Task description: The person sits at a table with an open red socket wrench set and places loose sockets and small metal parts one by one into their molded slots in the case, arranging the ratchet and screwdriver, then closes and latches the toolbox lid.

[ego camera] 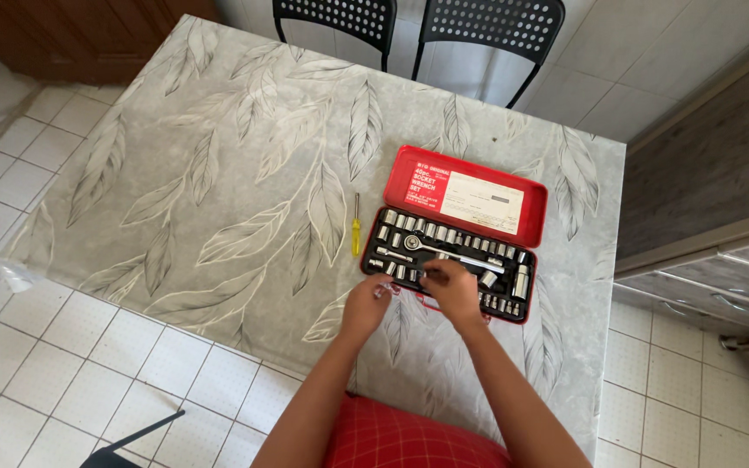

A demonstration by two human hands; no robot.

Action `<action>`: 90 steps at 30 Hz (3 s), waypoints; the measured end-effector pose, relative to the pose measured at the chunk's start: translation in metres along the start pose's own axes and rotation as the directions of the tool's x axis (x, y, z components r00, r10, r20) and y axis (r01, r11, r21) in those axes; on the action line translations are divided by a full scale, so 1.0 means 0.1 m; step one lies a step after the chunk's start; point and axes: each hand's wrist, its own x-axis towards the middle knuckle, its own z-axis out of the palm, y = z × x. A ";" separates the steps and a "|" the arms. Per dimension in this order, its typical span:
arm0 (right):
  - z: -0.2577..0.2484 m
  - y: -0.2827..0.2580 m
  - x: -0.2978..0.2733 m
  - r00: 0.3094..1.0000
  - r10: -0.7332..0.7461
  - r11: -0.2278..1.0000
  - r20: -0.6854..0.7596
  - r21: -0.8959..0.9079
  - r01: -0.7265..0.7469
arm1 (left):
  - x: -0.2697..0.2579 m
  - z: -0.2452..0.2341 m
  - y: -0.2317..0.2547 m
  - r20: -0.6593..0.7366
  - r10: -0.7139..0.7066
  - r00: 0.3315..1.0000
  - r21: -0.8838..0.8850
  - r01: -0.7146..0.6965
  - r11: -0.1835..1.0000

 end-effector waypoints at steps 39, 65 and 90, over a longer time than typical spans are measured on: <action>-0.32 0.01 -0.28 0.978 -0.209 0.916 -0.022 -0.355 0.188 | -0.08 0.32 0.75 0.470 0.016 0.883 0.348 -0.202 0.916; -0.23 -0.15 -0.24 0.987 -0.160 0.876 -0.003 -0.462 0.140 | -0.07 0.29 0.74 0.486 0.014 0.874 0.353 -0.212 0.911; 0.27 -0.05 -0.12 0.960 -0.266 0.831 0.089 -0.483 0.276 | -0.01 -0.16 0.53 0.259 0.128 0.957 0.229 -0.190 0.955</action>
